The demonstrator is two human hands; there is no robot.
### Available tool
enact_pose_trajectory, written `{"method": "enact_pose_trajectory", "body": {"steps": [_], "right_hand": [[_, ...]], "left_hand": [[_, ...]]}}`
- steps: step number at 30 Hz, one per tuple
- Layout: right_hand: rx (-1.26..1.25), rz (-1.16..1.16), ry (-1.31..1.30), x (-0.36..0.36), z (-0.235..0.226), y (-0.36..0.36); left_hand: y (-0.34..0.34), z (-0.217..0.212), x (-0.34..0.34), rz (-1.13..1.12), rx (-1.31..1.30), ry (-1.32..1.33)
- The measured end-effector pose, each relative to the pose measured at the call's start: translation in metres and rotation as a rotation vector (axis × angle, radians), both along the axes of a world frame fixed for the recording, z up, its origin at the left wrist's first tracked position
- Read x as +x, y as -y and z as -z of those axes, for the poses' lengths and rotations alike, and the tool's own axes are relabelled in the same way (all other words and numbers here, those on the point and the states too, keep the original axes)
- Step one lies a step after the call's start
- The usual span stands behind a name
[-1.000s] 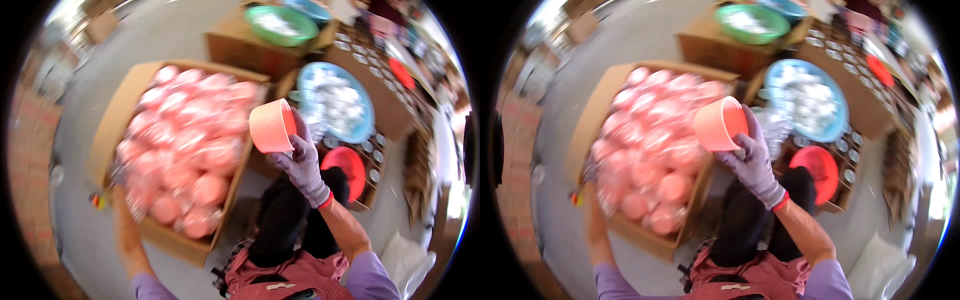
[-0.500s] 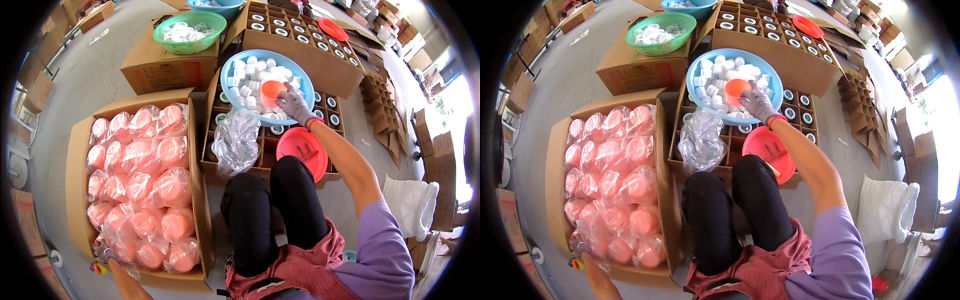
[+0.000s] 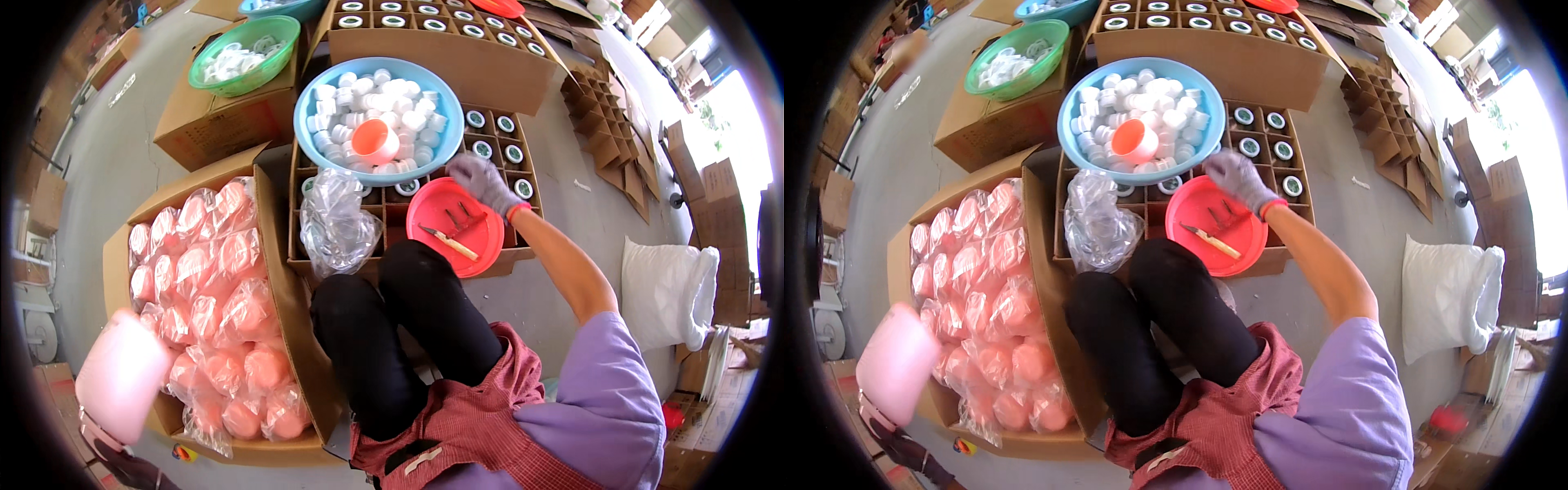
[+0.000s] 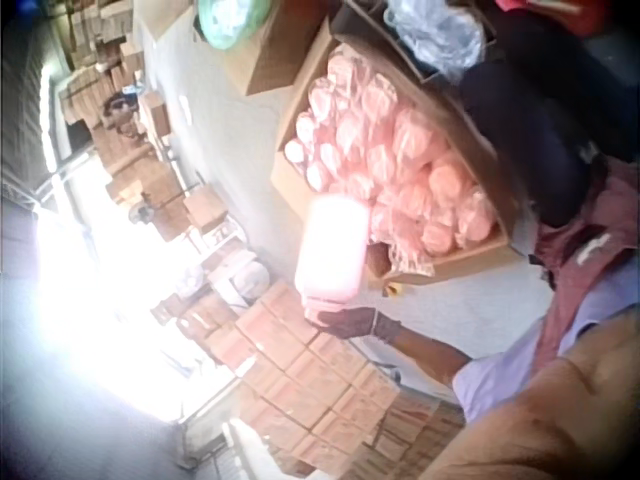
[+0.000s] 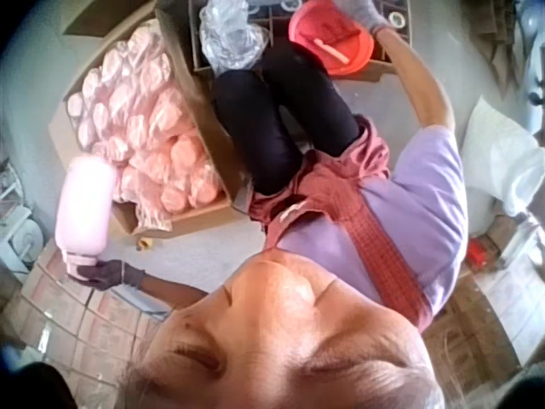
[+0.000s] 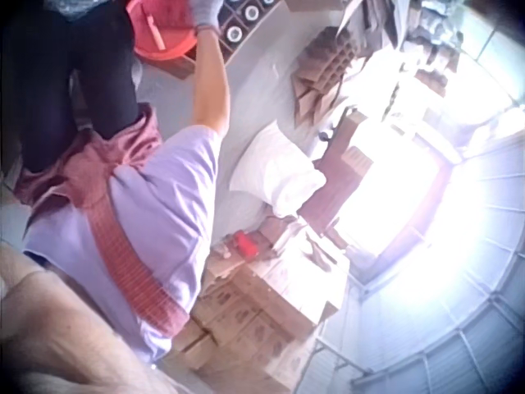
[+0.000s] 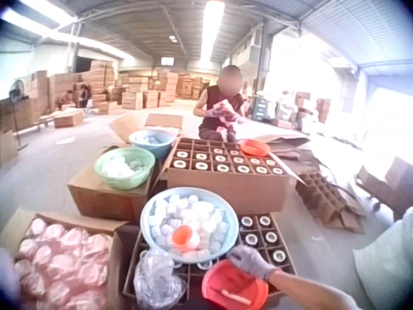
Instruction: The person assembles pink thermos bottles by inserting inner components, screwing on lids, and placing each finished unit into a plastic bag. The person repeats this sequence for multiple bottles, using a small tool to adjust parts inside the opening.
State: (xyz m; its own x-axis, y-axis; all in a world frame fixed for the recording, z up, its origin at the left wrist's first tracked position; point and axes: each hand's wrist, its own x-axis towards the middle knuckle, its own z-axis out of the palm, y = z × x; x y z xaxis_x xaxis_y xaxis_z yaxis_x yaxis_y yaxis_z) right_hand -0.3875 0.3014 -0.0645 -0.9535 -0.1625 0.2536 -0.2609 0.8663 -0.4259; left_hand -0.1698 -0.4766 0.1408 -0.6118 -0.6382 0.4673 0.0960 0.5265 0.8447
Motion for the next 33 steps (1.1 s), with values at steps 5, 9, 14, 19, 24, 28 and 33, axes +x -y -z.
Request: {"method": "enact_pose_trajectory", "body": {"steps": [5, 9, 14, 19, 24, 28, 33], "right_hand": [[0.437, -0.125, 0.272, 0.064, 0.052, 0.0], [0.471, 0.041, 0.454, 0.086, 0.05, 0.036], [0.716, 0.027, 0.228, 0.106, 0.09, 0.054], [0.141, 0.028, 0.019, 0.099, 0.096, 0.025], [-0.978, 0.246, 0.63, 0.126, -0.071, 0.041], [-1.02, -0.148, 0.368, 0.178, -0.151, 0.051], [-0.717, -0.455, 0.21, 0.232, -0.217, 0.07]], "left_hand": [[-0.138, -0.009, -0.033, 0.184, -0.827, 0.302], [-0.233, 0.003, -0.047, 0.351, -0.419, 0.116], [-0.347, -0.025, -0.037, 0.617, -0.31, 0.155], [-0.363, -0.027, -0.032, 0.675, 0.098, 0.338], [-0.357, -0.035, -0.014, 0.817, -0.162, 0.357], [-0.416, -0.062, -0.021, 0.901, -0.5, 0.278], [-0.456, -0.053, -0.016, 0.844, -0.85, 0.067]]}}
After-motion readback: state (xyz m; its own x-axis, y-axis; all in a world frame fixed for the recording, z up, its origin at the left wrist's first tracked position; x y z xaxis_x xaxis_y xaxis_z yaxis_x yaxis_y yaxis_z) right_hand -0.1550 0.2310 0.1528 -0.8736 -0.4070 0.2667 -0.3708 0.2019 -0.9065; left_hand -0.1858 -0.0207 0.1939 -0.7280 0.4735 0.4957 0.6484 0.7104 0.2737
